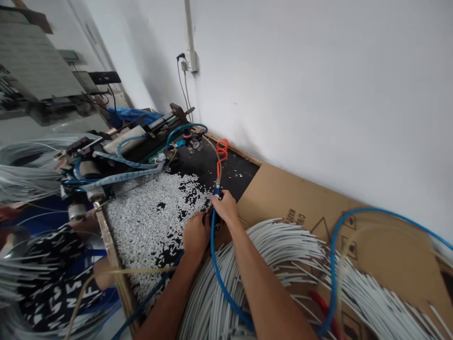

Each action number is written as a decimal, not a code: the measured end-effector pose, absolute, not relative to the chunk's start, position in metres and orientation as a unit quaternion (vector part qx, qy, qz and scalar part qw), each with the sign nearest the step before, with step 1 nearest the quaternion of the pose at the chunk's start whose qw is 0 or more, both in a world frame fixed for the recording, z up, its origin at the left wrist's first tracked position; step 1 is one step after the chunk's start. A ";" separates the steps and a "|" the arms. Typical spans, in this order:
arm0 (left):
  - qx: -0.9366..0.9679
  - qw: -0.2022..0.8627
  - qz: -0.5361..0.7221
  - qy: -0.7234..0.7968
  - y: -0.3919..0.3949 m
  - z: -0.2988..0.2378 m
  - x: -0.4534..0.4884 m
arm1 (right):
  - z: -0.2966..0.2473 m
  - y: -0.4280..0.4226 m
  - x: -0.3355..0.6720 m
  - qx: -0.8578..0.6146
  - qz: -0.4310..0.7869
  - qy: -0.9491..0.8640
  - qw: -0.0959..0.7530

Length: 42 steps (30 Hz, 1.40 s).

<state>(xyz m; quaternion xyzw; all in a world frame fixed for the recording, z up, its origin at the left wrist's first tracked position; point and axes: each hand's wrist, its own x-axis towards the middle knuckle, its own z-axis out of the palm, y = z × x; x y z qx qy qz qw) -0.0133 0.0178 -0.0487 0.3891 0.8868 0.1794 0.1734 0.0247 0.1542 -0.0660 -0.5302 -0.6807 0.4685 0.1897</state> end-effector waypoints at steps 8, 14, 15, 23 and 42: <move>0.436 0.175 0.224 0.854 0.023 -0.049 -0.020 | -0.055 0.155 0.026 -0.457 0.683 -0.512 0.249; 0.419 0.195 0.282 0.841 0.030 -0.056 -0.015 | -0.052 0.156 0.028 -0.401 0.740 -0.467 0.272; 0.410 0.198 0.295 0.840 0.031 -0.057 -0.014 | -0.052 0.155 0.028 -0.399 0.735 -0.467 0.287; 0.395 0.244 0.380 0.800 0.033 -0.072 -0.018 | -0.057 0.148 0.038 -0.425 0.675 -0.516 0.313; 0.415 0.326 0.315 0.789 0.031 -0.069 -0.026 | -0.059 0.142 0.034 -0.480 0.678 -0.480 0.282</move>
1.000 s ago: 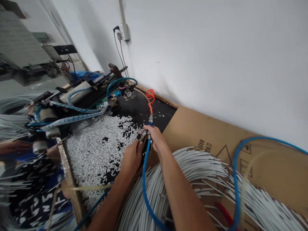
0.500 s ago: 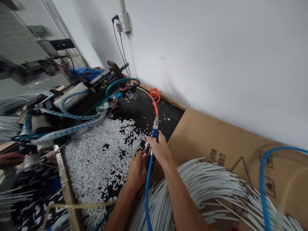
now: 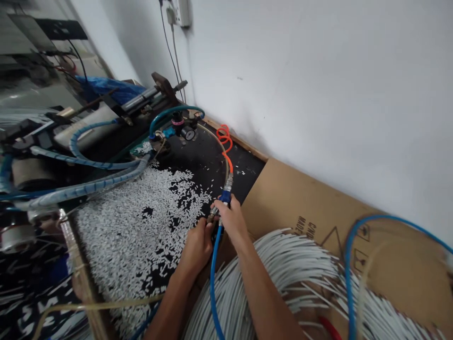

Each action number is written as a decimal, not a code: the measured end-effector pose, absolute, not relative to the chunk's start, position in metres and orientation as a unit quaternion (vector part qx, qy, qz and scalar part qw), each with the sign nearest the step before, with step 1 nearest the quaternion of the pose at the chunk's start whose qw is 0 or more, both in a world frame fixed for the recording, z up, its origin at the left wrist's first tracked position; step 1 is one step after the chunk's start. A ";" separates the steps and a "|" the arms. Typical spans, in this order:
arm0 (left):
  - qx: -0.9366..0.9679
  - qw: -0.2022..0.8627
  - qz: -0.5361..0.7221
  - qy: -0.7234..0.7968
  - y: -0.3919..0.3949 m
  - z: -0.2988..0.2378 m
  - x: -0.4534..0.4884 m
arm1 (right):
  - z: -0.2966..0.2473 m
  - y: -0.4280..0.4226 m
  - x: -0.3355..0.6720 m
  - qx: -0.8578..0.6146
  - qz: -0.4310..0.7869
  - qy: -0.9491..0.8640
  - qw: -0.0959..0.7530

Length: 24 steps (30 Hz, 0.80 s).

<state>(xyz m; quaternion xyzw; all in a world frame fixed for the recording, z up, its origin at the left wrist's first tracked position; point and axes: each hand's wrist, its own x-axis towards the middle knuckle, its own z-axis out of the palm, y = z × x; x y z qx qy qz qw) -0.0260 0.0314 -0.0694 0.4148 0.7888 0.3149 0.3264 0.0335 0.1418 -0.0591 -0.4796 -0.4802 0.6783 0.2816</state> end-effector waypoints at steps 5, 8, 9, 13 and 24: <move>0.444 0.322 0.302 0.779 0.030 -0.067 -0.029 | -0.049 0.154 0.039 -0.441 0.720 -0.473 0.251; 0.445 0.327 0.308 0.775 0.030 -0.066 -0.027 | -0.038 0.168 0.035 -0.425 0.748 -0.476 0.185; 0.444 0.330 0.314 0.772 0.030 -0.066 -0.027 | -0.035 0.171 0.033 -0.421 0.751 -0.479 0.172; 0.431 0.340 0.345 0.761 0.032 -0.069 -0.028 | -0.027 0.173 0.017 -0.403 0.746 -0.498 0.182; 0.405 0.380 0.373 0.743 0.027 -0.066 -0.038 | -0.019 0.140 0.004 -0.427 0.709 -0.516 0.222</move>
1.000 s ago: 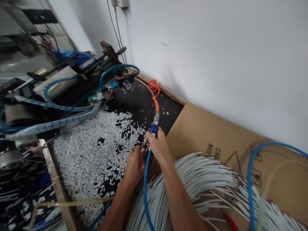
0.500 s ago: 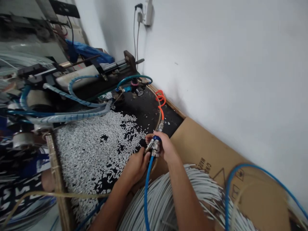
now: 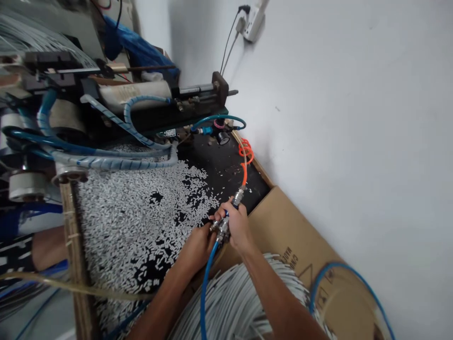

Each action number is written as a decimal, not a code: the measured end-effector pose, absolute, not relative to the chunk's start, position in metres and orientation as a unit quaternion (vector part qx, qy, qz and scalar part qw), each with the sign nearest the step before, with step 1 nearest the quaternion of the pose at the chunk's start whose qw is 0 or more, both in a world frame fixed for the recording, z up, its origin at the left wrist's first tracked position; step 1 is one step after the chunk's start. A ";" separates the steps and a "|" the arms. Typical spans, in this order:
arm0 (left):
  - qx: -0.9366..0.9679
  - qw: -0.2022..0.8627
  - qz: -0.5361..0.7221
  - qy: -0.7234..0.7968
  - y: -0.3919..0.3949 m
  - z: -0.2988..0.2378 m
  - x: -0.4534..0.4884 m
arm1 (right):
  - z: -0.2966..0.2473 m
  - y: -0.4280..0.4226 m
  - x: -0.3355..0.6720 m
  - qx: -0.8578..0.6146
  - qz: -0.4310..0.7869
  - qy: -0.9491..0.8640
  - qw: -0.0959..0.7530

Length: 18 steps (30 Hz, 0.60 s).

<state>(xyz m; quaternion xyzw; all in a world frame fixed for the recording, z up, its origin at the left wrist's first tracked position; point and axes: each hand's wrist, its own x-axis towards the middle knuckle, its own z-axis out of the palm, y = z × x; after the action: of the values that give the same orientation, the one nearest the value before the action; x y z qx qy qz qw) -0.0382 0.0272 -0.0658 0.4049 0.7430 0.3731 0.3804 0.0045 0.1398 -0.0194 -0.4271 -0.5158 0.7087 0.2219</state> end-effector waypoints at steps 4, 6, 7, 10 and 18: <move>0.400 0.388 0.334 0.760 0.025 -0.061 -0.044 | -0.022 0.136 -0.003 -0.449 0.694 -0.517 0.222; 0.406 0.392 0.322 0.760 0.024 -0.060 -0.044 | -0.024 0.136 -0.002 -0.466 0.682 -0.515 0.232; 0.411 0.393 0.319 0.759 0.023 -0.060 -0.044 | -0.025 0.136 0.000 -0.474 0.675 -0.514 0.237; 0.430 0.391 0.317 0.749 0.021 -0.058 -0.041 | -0.028 0.137 0.008 -0.498 0.657 -0.515 0.235; 0.433 0.391 0.321 0.746 0.022 -0.059 -0.039 | -0.027 0.133 0.013 -0.524 0.597 -0.555 0.247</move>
<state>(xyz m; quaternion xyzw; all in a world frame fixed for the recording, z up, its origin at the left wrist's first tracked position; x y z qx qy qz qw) -0.0388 0.0218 -0.0590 0.4330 0.7458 0.3215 0.3911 0.0126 0.1327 -0.0275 -0.5242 -0.5547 0.5973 0.2466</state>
